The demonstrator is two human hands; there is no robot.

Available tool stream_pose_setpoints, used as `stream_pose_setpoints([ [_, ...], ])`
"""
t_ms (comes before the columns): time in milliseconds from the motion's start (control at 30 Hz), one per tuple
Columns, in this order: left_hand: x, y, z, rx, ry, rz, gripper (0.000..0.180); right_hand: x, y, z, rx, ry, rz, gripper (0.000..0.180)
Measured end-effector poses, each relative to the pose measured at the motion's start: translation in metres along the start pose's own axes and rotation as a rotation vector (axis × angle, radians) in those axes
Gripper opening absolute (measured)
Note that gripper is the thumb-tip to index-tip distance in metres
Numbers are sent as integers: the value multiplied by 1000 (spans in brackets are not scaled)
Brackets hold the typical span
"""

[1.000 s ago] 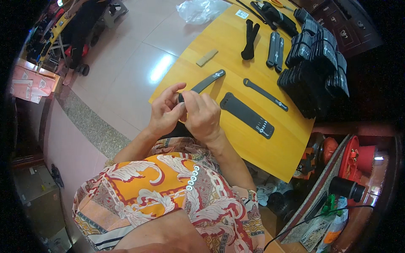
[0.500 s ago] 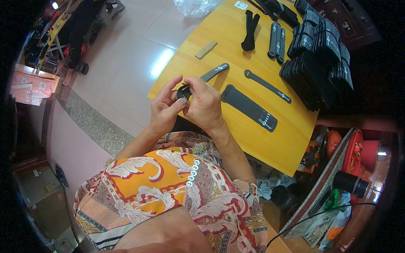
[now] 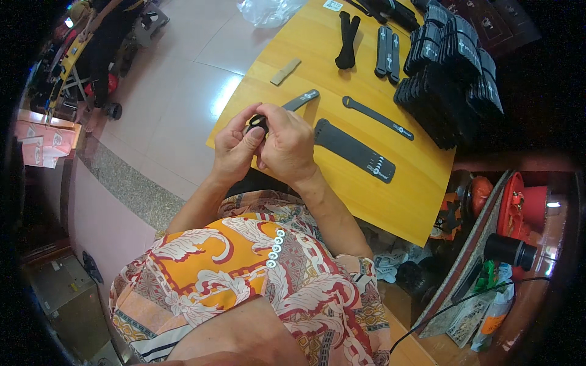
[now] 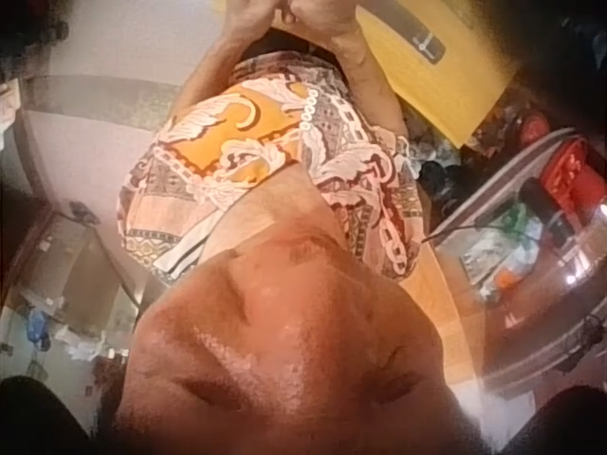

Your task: Assembling hardware components into black synthetic straps at a workshop table.

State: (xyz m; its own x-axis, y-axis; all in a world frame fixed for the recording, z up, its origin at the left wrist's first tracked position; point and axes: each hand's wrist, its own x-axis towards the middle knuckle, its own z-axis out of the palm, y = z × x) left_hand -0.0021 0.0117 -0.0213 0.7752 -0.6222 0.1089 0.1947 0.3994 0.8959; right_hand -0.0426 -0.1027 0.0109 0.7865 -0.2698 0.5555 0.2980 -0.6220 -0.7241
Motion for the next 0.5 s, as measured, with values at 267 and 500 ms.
stream_pose_setpoints([
  [267, -1, 6, 5, 102, 80, 75, 49, 12, 0, -1, -210, 54, -123, 20],
  [500, -14, 5, 8, 227, 58, -20, 45, 21, 11, -34, -215, 59, -58, 21],
])
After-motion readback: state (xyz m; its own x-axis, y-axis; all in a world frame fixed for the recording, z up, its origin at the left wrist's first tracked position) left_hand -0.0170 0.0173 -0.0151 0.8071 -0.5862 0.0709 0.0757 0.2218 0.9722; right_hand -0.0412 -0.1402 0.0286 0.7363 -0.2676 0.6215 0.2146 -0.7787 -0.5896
